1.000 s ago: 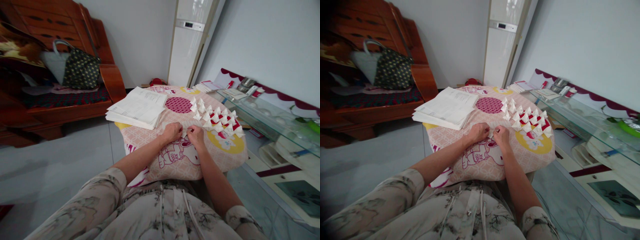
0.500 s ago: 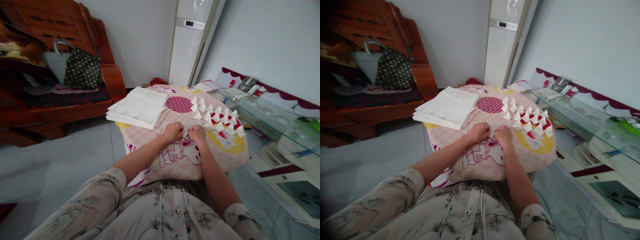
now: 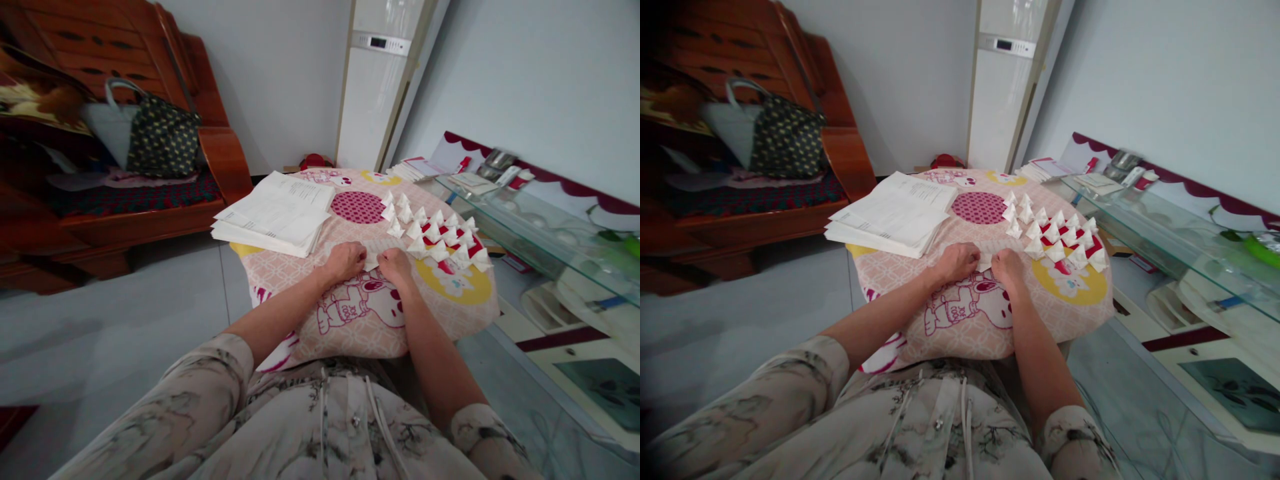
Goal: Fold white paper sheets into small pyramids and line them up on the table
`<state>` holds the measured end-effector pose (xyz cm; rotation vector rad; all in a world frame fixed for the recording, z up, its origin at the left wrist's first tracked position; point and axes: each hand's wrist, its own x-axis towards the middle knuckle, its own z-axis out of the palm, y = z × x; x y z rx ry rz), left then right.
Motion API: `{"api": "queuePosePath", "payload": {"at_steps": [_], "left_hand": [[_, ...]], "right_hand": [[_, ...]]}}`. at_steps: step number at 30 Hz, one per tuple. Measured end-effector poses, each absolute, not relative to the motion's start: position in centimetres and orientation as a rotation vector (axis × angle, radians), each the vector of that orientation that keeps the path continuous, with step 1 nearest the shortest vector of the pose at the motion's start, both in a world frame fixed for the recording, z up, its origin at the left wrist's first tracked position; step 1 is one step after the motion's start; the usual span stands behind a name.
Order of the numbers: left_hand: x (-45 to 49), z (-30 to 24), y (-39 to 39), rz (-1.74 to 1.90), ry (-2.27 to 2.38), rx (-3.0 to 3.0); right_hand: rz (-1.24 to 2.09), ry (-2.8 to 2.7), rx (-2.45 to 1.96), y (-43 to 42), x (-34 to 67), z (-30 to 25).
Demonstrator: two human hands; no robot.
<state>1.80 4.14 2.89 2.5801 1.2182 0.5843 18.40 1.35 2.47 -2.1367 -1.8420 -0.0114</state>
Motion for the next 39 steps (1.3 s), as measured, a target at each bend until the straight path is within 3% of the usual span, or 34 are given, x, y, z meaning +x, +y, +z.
{"api": "queuePosePath", "payload": {"at_steps": [9, 17, 24, 39], "left_hand": [[1.1, 3.2, 4.8, 0.787, 1.106, 2.397], [-0.9, 2.6, 6.8, 1.069, 1.083, 1.994], [-0.9, 2.5, 6.7, 1.002, 1.159, 1.934], [-1.2, 2.2, 6.8, 0.931, 1.149, 1.944]], "right_hand": [[-0.012, -1.819, -2.073, 0.6, 18.2, 2.6], [0.136, -1.472, -1.844, 0.5, 19.6, 2.5], [0.321, -1.449, -1.622, 0.5, 20.0, 1.8], [0.233, -1.863, -1.397, 1.5, 20.5, 1.1]]}}
